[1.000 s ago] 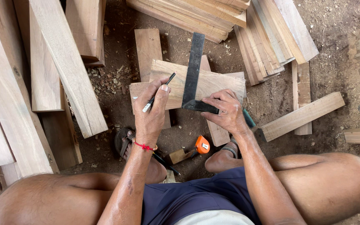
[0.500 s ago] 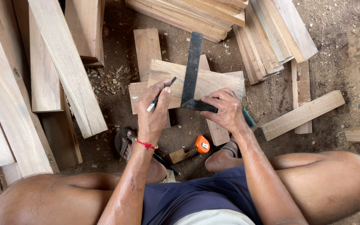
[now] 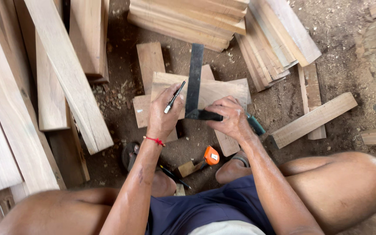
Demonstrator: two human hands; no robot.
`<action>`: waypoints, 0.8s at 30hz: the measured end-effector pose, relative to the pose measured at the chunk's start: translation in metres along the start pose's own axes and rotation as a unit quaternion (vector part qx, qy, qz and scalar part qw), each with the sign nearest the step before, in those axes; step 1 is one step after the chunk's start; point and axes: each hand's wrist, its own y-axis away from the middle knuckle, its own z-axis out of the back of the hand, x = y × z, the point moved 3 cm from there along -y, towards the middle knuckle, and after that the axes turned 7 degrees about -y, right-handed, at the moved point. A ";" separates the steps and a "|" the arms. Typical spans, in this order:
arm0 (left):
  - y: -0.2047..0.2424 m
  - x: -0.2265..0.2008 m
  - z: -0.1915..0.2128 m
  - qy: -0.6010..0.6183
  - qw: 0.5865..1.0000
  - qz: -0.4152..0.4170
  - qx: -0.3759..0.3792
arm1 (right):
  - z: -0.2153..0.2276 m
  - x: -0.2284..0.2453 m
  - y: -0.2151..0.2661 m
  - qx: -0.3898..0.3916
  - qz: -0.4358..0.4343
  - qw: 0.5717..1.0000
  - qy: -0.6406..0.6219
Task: The person measures wood planks with a tape measure, marks them with a pencil, and checks the alignment using a try square.
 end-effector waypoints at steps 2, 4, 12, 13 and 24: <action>-0.009 -0.002 -0.002 -0.055 0.998 -0.015 0.020 | 0.002 0.002 -0.002 -0.008 0.001 1.000 -0.011; -0.016 -0.003 -0.001 -0.085 0.995 -0.047 0.029 | 0.003 0.003 -0.002 -0.004 -0.011 1.000 -0.023; -0.020 0.006 -0.011 -0.141 0.985 -0.069 0.066 | 0.001 -0.003 0.000 -0.004 -0.021 0.999 -0.047; -0.021 0.005 -0.010 -0.142 0.985 -0.075 0.070 | 0.001 -0.004 0.001 -0.005 -0.019 0.999 -0.049; 0.025 -0.008 0.032 -0.240 0.851 0.237 0.403 | -0.003 -0.011 0.006 0.001 -0.033 0.998 -0.054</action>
